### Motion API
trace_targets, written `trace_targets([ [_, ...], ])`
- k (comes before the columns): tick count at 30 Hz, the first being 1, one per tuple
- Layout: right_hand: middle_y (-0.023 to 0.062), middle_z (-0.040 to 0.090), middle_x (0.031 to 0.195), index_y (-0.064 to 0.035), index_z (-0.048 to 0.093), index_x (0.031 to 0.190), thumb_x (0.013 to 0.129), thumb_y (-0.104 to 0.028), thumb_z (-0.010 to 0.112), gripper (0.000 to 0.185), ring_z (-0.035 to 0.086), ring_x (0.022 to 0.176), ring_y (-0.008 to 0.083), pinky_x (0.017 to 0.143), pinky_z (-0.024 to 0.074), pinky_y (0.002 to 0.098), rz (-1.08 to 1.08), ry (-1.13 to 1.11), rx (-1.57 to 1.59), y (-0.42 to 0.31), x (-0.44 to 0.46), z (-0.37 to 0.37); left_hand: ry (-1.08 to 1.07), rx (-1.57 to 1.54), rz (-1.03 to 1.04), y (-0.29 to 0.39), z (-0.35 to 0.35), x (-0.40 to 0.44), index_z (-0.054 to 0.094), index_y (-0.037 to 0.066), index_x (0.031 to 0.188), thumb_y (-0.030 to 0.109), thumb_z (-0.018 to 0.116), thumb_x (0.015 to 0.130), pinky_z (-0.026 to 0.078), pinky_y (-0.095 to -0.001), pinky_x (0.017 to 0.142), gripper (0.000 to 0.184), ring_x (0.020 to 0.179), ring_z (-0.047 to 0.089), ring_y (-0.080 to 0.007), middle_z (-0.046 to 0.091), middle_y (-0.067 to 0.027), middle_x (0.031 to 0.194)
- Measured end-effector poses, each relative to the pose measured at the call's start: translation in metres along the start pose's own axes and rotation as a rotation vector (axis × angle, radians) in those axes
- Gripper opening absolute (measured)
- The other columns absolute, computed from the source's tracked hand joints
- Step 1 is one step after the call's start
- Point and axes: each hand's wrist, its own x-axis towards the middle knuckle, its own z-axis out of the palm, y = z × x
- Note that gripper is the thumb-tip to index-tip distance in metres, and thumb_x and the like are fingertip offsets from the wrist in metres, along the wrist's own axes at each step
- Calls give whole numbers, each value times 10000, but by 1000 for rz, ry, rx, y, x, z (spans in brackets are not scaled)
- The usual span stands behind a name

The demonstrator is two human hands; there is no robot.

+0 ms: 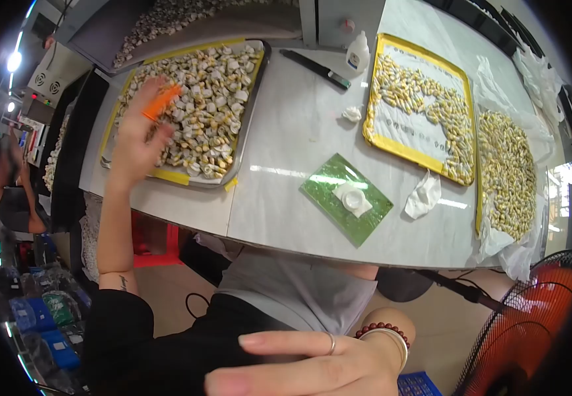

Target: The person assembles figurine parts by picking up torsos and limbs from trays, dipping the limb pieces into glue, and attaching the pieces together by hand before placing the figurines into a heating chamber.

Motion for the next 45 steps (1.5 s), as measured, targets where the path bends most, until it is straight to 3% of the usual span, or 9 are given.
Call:
trace_targets([
  [6,287,550,1099,-11,448,1247,787,-91,589,488,541,1007,436,827,468,499,31,78,-210,9,-10,-7,-141,78,-47,-34,4,4,564,63,1100,190,568,837,361,-362,956,292,1158,442,-332,498,-118,1235],
  [13,250,605,967,55,528,1134,760,-62,563,393,584,886,360,710,496,410,151,245,-227,11,-27,-22,101,-151,-174,-140,7,-22,588,7,971,55,497,842,438,-275,776,166,910,581,-236,592,-137,1045],
  [14,207,549,1140,-10,434,1245,730,-147,613,563,550,914,345,654,502,407,68,170,-304,19,-45,-31,103,-145,-176,-153,4,-33,588,7,971,55,497,842,438,-275,776,166,910,581,-236,592,-137,1045],
  [16,209,547,1143,-10,430,1246,722,-128,594,562,544,925,342,650,500,404,86,164,-277,20,-51,-39,11,-253,-511,-179,0,-51,611,3,940,32,488,831,437,-256,777,167,868,592,-180,635,-107,949],
  [20,201,559,1101,-9,445,1209,721,-128,581,521,525,906,319,638,476,388,137,212,-225,26,-51,-40,118,-430,-543,-211,0,-77,612,-24,935,20,472,828,406,-240,860,182,926,572,-113,644,-78,955],
  [23,200,590,999,6,492,1103,709,-109,606,426,561,855,322,665,496,399,167,330,-209,29,-43,-33,318,-470,-517,-181,0,-61,620,12,995,53,492,845,403,-261,883,201,975,579,-167,636,-78,1019],
  [28,203,615,914,17,541,987,704,-93,634,317,603,805,325,680,524,398,201,412,-208,36,-37,-28,-105,-73,-59,-110,-2,-16,558,80,1126,148,561,843,309,-293,994,291,1205,448,-262,538,-134,1217],
  [37,144,627,802,-11,560,837,715,-97,636,167,598,706,259,621,501,332,202,437,-266,37,-42,-29,35,-186,-307,-149,-19,-65,538,31,910,8,542,732,434,-296,753,179,808,574,-253,576,-121,861],
  [45,113,612,749,-28,569,778,696,-86,623,114,577,665,220,594,461,289,258,501,-273,41,-44,-28,256,-365,-355,-176,-11,-111,551,2,996,7,488,783,424,-261,785,222,836,571,-187,593,-103,914],
])
